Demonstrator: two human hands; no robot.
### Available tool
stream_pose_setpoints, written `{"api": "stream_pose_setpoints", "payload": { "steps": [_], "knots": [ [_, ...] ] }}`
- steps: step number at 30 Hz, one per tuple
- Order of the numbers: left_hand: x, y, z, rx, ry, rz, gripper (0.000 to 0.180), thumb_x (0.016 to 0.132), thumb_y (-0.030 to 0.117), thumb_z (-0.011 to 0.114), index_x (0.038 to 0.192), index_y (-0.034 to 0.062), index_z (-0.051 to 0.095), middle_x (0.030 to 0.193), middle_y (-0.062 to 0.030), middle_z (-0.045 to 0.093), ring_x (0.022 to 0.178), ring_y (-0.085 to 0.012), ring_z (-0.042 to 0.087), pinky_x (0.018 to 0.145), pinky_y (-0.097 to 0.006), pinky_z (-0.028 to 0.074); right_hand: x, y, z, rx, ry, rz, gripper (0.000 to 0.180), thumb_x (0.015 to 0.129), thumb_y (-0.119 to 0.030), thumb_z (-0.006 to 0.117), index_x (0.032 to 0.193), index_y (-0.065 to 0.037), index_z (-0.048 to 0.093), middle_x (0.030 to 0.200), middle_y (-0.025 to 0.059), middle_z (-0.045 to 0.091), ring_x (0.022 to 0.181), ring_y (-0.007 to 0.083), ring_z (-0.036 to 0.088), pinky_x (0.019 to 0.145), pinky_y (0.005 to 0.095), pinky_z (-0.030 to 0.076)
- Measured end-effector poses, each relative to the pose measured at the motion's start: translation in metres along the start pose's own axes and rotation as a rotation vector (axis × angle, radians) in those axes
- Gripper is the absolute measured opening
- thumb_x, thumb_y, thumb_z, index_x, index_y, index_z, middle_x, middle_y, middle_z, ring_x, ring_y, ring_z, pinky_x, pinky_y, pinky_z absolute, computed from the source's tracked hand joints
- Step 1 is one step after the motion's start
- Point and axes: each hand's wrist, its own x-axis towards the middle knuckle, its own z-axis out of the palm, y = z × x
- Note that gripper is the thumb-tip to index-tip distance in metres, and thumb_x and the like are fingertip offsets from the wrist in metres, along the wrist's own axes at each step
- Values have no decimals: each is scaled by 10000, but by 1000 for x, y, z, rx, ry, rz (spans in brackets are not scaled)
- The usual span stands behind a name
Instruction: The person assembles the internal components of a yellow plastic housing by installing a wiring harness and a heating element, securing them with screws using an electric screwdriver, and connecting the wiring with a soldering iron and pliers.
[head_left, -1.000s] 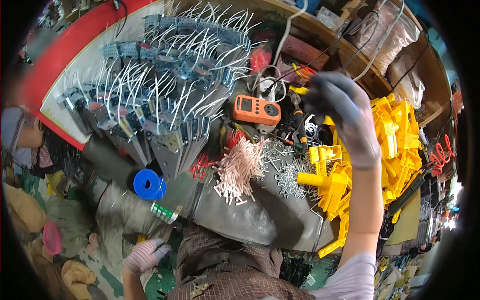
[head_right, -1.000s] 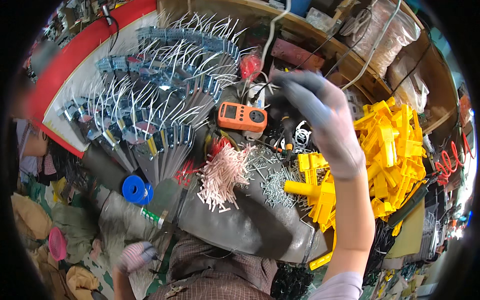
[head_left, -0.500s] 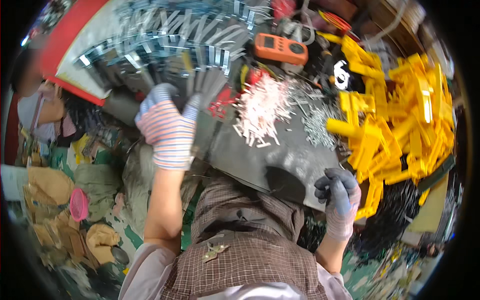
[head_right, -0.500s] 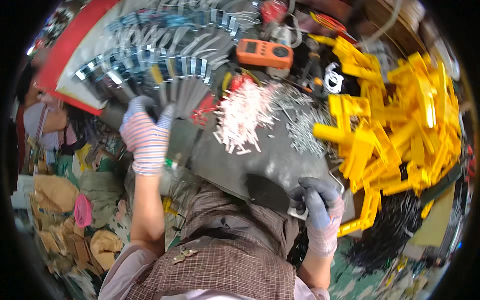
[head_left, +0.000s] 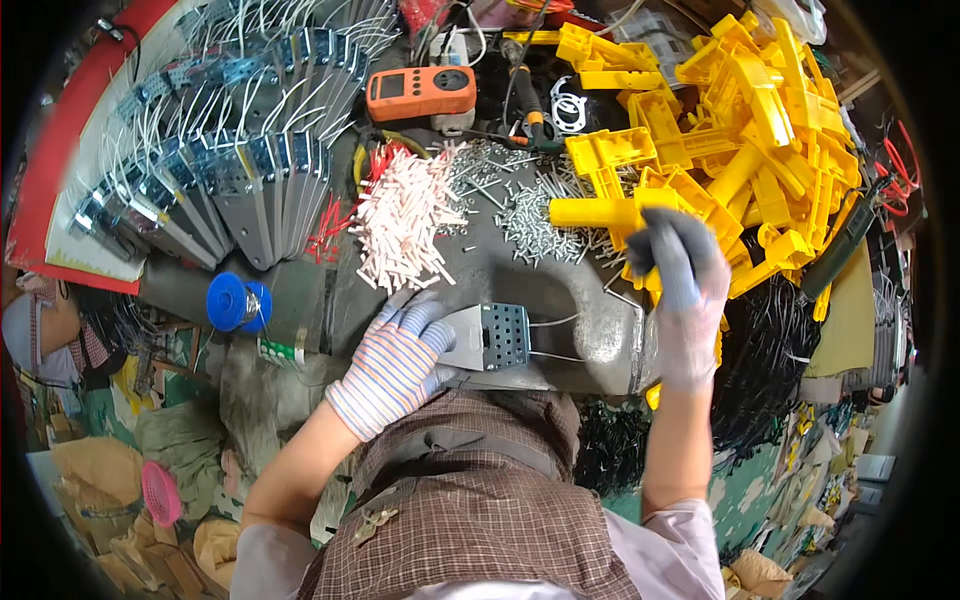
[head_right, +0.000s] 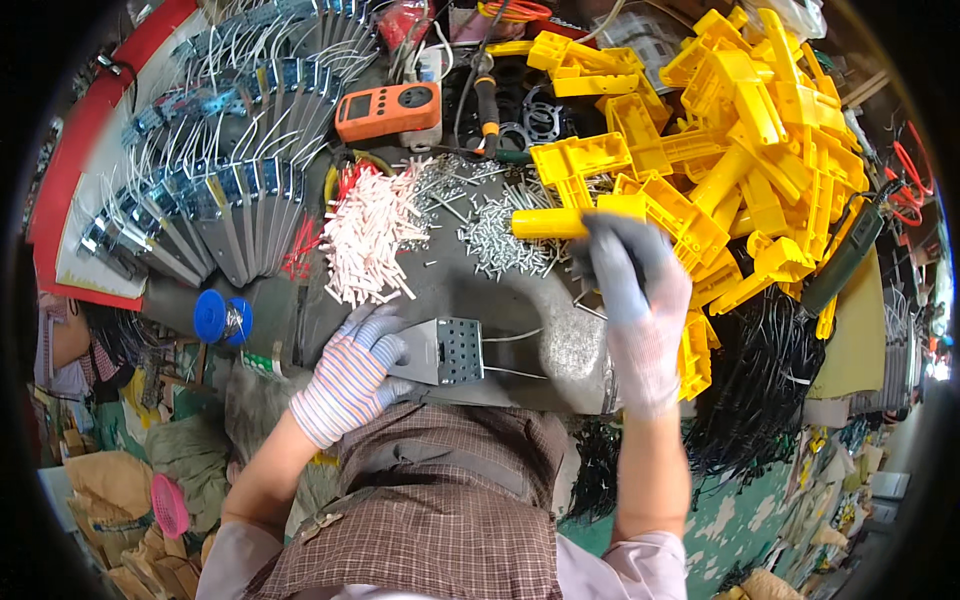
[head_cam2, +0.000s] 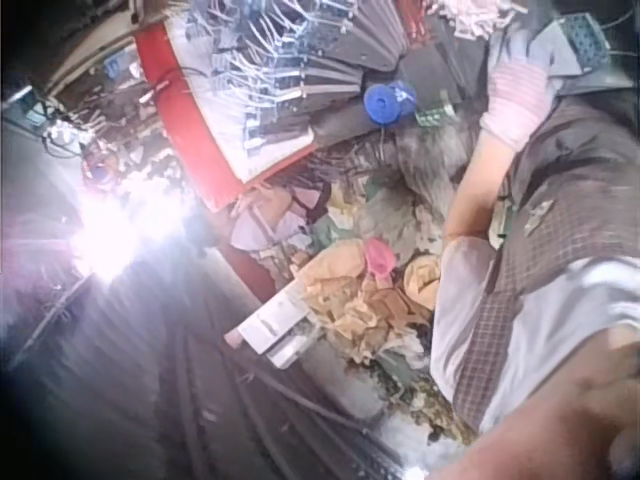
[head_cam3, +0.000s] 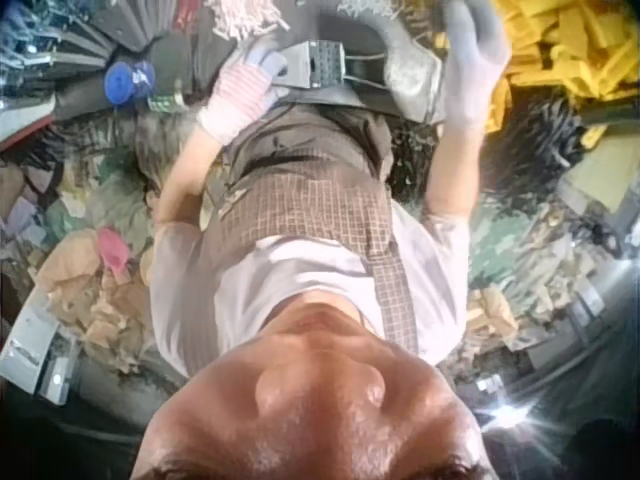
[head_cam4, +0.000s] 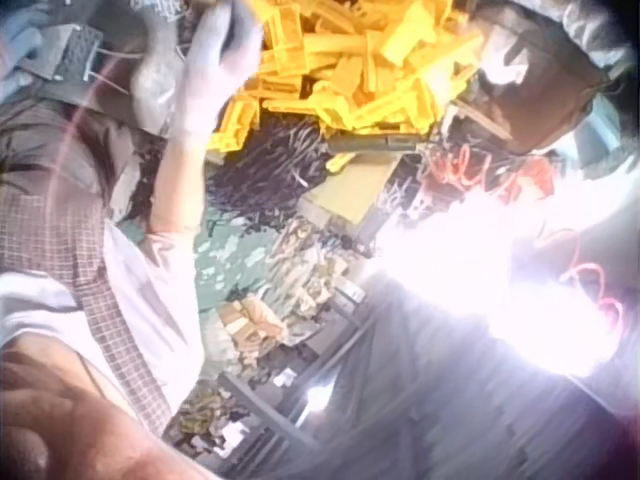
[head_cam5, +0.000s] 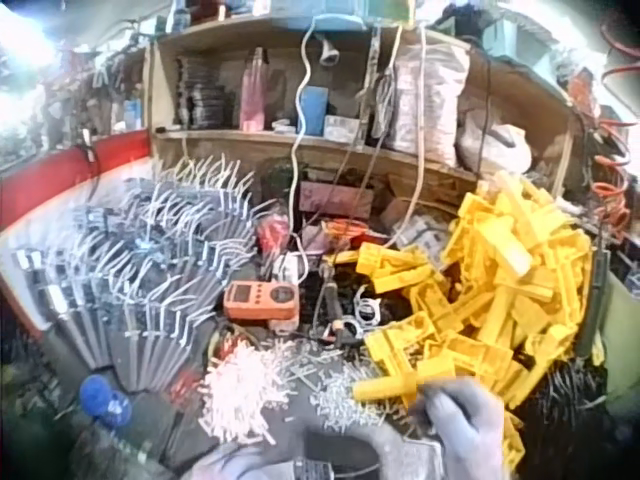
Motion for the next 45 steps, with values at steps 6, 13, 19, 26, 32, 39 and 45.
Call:
{"api": "stream_pose_setpoints", "payload": {
  "steps": [6, 13, 19, 26, 32, 39, 45],
  "knots": [
    [-7, 2, -6, 0, -39, -57, 451, 614, 231, 794, 950, 75, 537, 1126, -162, 543, 1192, -406, 481, 1035, -507, 386, 142, 10, 32, -1000, -389, -376, 263, 874, -211, 579, 1069, -55, 665, 1010, 164, 662, 930, 314, 633, 837, 366, 490],
    [-16, 16, -24, -15, -5, -114, 423, 712, 351, 752, 1003, 92, 588, 1190, -163, 551, 1206, -427, 467, 1042, -541, 352, 222, 65, 87, -1327, -767, -101, 395, 792, -186, 661, 1183, -142, 622, 1197, 127, 629, 1090, 322, 599, 932, 407, 486],
    [12, 51, -7, -95, 89, 87, 359, 717, 300, 736, 996, 118, 604, 1175, -126, 564, 1170, -351, 495, 1027, -541, 343, 215, 47, 66, -1320, -570, -379, 275, 800, -118, 654, 1075, -116, 661, 1032, 137, 663, 974, 319, 633, 847, 393, 511],
    [56, 71, 11, 224, -31, 86, 308, 700, 282, 703, 909, 74, 616, 1081, -122, 600, 1099, -344, 533, 1014, -561, 345, 85, -2, -20, -683, -110, -500, 235, 844, -138, 660, 1070, -79, 673, 932, 105, 696, 832, 260, 684, 743, 330, 525],
    [55, 59, 34, 239, -91, 152, 223, 738, 215, 665, 907, 72, 640, 985, -117, 616, 1046, -331, 561, 988, -538, 386, -75, 66, -11, 162, 147, 295, 183, 894, -77, 642, 1049, 18, 630, 855, 49, 660, 746, 86, 604, 678, 228, 490],
    [51, 54, 43, 122, 125, 180, 217, 734, 212, 678, 915, 97, 643, 965, -82, 617, 1020, -322, 561, 1007, -575, 351, -125, 86, 1, -111, 169, 302, 225, 843, -85, 688, 1031, 15, 615, 883, 109, 677, 795, 133, 625, 757, 279, 503],
    [53, 54, 36, 72, 69, 130, 206, 735, 206, 675, 903, 96, 628, 1004, -91, 613, 1032, -331, 556, 1018, -588, 326, -141, 90, 19, -425, 135, -109, 240, 749, -61, 735, 961, -36, 626, 813, 121, 656, 703, 283, 626, 657, 361, 492]
  ]
}}
